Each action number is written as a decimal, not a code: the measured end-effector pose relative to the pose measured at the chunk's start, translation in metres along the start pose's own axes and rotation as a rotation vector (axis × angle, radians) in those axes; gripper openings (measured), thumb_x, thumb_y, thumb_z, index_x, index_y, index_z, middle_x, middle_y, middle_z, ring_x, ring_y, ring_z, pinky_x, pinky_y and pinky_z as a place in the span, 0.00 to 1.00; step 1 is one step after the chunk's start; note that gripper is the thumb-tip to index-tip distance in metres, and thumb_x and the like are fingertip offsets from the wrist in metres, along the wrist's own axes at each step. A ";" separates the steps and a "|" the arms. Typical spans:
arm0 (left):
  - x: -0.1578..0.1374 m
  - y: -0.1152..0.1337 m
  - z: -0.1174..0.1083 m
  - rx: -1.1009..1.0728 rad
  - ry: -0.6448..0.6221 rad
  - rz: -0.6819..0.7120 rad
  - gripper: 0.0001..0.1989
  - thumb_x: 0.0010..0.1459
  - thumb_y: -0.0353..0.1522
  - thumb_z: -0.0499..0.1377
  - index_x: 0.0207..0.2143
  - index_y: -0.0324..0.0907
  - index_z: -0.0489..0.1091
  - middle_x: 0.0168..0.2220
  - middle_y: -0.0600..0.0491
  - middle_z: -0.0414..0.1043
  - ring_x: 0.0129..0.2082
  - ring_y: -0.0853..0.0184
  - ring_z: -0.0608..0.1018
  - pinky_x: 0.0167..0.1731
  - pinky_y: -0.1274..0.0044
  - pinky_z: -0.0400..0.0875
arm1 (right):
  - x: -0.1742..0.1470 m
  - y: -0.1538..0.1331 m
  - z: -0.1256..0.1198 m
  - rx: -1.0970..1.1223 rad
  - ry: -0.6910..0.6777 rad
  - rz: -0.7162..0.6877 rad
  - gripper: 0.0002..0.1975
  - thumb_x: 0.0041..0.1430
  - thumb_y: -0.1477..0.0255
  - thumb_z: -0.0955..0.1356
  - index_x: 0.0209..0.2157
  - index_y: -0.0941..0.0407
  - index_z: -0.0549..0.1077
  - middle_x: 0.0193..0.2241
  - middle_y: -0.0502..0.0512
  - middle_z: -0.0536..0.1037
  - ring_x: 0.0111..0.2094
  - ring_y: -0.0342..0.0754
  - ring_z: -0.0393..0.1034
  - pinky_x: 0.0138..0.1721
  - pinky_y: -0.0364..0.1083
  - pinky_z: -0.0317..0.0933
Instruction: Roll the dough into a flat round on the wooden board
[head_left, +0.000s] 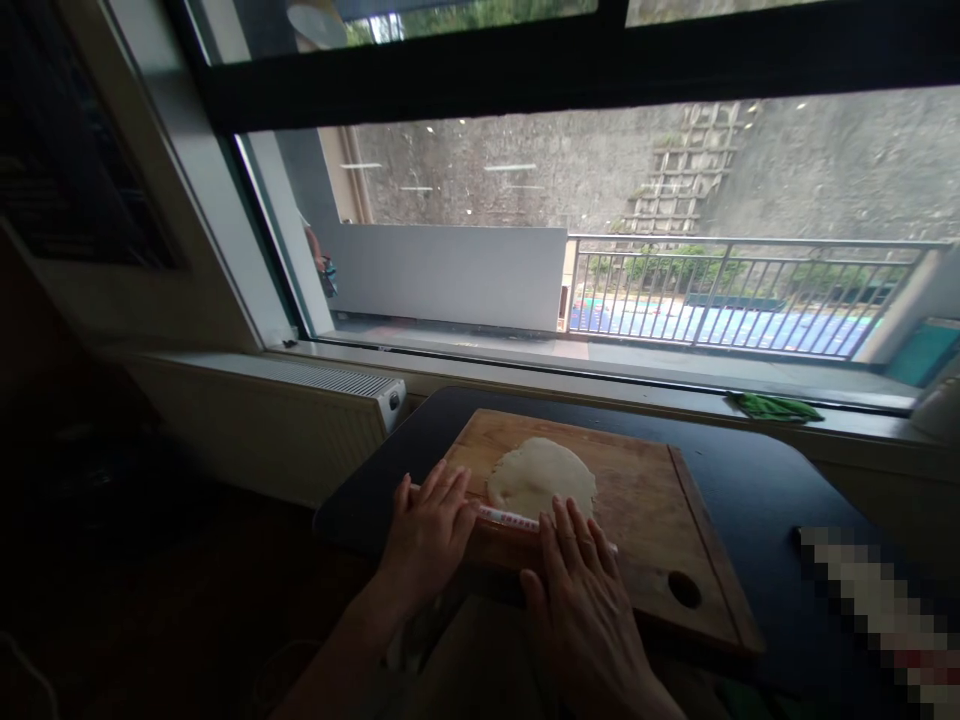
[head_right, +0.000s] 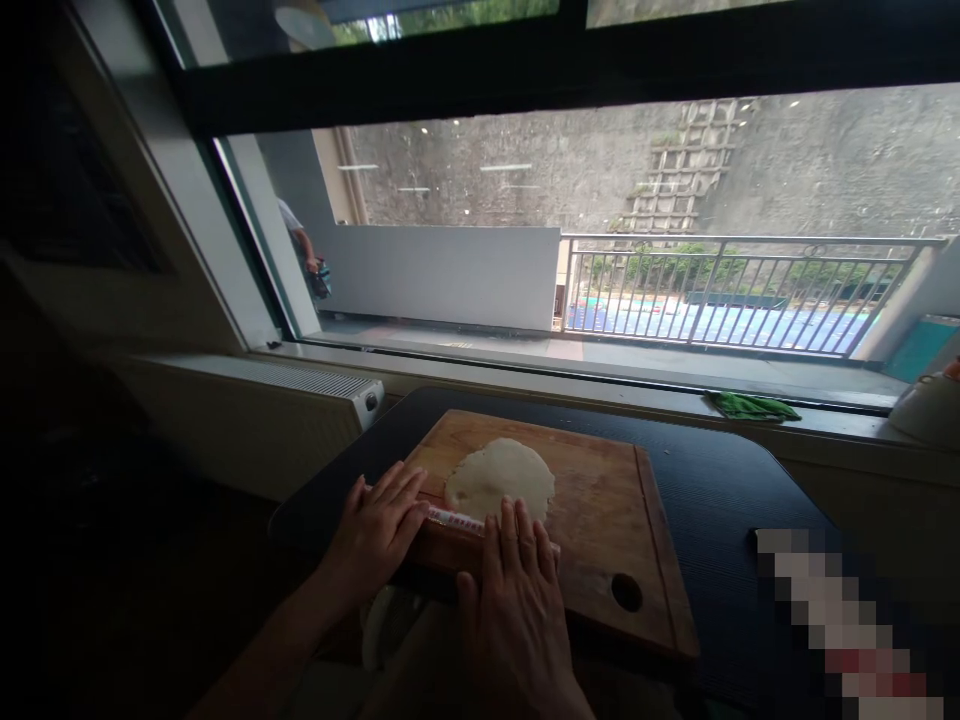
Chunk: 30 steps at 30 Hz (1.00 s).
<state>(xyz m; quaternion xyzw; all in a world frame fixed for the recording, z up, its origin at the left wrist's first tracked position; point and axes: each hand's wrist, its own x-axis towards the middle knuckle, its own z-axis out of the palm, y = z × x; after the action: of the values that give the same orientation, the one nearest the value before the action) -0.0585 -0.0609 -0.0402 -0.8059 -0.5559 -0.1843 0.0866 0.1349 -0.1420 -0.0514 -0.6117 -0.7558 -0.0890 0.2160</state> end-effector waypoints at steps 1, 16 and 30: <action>0.002 0.000 0.001 0.004 -0.003 -0.002 0.24 0.64 0.39 0.39 0.57 0.42 0.59 0.59 0.52 0.59 0.62 0.60 0.52 0.59 0.56 0.40 | 0.005 0.003 0.001 0.001 0.005 -0.010 0.27 0.64 0.61 0.54 0.60 0.58 0.57 0.63 0.57 0.51 0.63 0.53 0.39 0.60 0.54 0.40; 0.104 0.002 0.029 -0.101 -0.016 0.002 0.20 0.63 0.39 0.41 0.49 0.49 0.67 0.53 0.54 0.67 0.59 0.60 0.58 0.58 0.57 0.41 | 0.045 0.037 0.009 0.053 0.188 -0.083 0.12 0.61 0.72 0.62 0.46 0.52 0.69 0.39 0.54 0.74 0.48 0.52 0.62 0.48 0.50 0.56; 0.146 0.078 0.030 -0.190 -0.290 0.081 0.20 0.62 0.40 0.43 0.49 0.44 0.68 0.54 0.50 0.66 0.59 0.55 0.59 0.59 0.57 0.45 | -0.006 0.111 -0.048 0.102 0.200 -0.222 0.20 0.60 0.70 0.60 0.54 0.46 0.63 0.37 0.50 0.77 0.31 0.45 0.72 0.30 0.41 0.66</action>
<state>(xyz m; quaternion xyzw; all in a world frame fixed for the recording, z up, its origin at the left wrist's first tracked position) 0.0662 0.0471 -0.0051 -0.8504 -0.5096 -0.1143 -0.0636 0.2530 -0.1404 -0.0256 -0.5007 -0.7970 -0.1341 0.3099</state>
